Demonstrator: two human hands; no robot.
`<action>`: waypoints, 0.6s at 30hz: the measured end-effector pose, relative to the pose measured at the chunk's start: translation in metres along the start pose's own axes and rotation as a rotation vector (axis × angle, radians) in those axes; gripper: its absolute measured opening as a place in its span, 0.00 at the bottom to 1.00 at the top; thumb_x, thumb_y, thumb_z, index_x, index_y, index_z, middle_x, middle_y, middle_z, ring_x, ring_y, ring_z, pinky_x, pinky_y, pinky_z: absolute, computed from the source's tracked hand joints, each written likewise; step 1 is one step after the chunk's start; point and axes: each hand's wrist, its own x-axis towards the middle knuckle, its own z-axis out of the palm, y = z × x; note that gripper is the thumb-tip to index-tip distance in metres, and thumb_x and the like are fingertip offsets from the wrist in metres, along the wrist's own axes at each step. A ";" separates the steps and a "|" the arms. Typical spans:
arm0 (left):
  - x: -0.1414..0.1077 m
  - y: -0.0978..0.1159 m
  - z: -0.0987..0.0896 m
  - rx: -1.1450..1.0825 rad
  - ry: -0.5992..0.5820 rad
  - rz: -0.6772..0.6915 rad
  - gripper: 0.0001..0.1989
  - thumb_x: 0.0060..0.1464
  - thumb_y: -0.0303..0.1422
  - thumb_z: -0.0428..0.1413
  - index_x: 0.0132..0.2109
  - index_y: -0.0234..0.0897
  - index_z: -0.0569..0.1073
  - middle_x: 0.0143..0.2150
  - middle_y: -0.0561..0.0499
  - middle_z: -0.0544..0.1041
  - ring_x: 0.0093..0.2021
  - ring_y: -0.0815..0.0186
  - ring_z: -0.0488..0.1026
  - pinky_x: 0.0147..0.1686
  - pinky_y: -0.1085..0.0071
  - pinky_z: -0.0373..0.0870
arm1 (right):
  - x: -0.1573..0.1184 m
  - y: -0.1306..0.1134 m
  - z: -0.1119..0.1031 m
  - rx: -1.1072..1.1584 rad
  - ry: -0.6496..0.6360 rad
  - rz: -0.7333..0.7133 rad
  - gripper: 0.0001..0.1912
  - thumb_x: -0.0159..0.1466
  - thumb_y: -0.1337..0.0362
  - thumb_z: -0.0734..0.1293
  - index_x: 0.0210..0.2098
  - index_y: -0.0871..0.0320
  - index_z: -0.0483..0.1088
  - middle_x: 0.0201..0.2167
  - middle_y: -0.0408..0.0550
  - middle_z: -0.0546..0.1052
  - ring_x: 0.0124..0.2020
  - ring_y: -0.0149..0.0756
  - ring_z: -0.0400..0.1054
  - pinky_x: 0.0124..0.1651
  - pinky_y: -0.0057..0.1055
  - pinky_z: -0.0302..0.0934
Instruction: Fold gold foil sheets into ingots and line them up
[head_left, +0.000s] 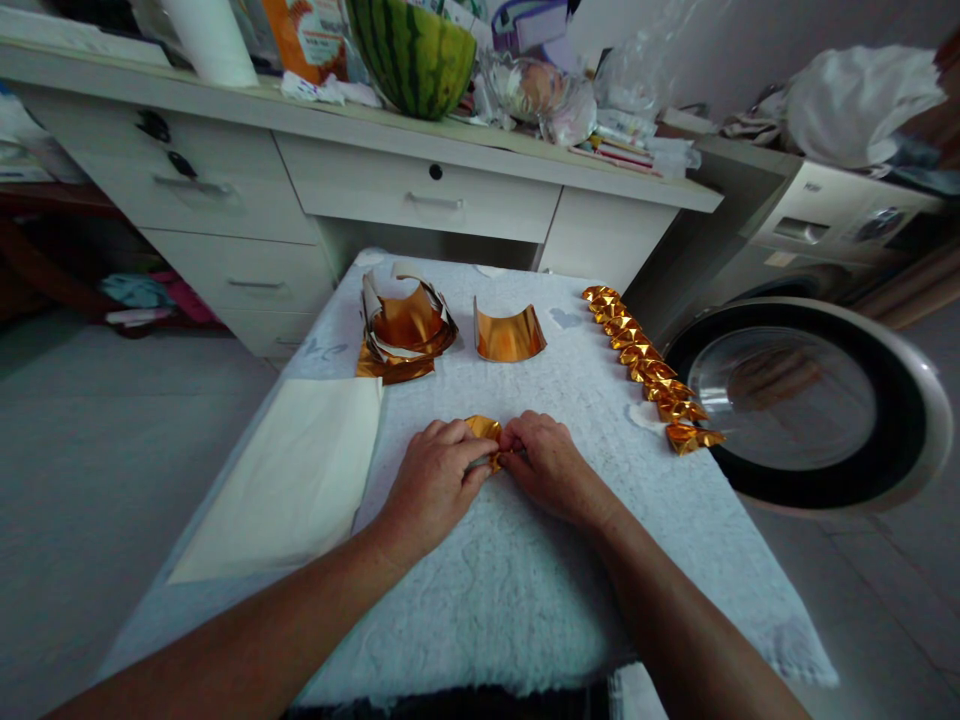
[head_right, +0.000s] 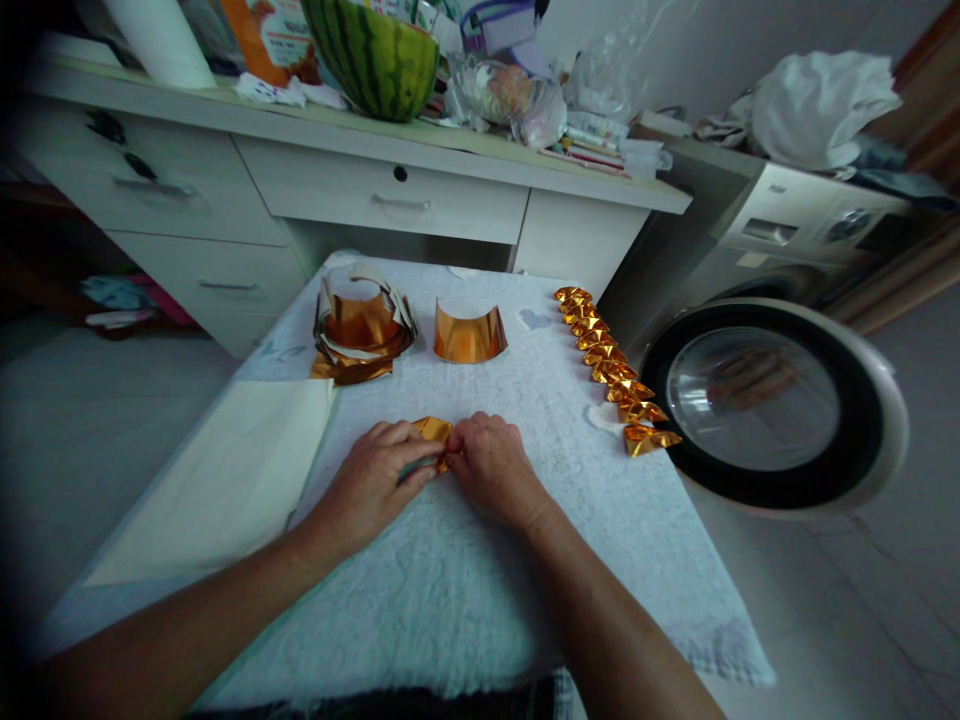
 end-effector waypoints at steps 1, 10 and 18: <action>0.000 0.000 0.000 0.007 -0.001 0.003 0.12 0.56 0.28 0.57 0.47 0.44 0.78 0.39 0.50 0.75 0.42 0.60 0.68 0.42 0.63 0.65 | 0.000 0.000 0.000 -0.001 -0.002 0.002 0.03 0.61 0.70 0.65 0.32 0.58 0.70 0.33 0.45 0.72 0.38 0.35 0.64 0.42 0.31 0.51; 0.000 0.001 0.000 0.066 -0.027 0.015 0.10 0.58 0.30 0.57 0.47 0.43 0.78 0.39 0.50 0.73 0.42 0.60 0.68 0.43 0.63 0.65 | -0.004 -0.001 0.009 -0.099 0.048 0.015 0.04 0.64 0.62 0.65 0.36 0.56 0.69 0.36 0.47 0.70 0.40 0.38 0.62 0.42 0.34 0.50; -0.002 0.001 -0.002 0.092 -0.024 0.041 0.09 0.57 0.30 0.58 0.45 0.43 0.78 0.39 0.50 0.74 0.42 0.60 0.68 0.43 0.62 0.66 | -0.006 -0.004 0.010 -0.207 0.073 0.051 0.10 0.64 0.56 0.65 0.38 0.55 0.68 0.40 0.51 0.68 0.43 0.44 0.61 0.44 0.38 0.51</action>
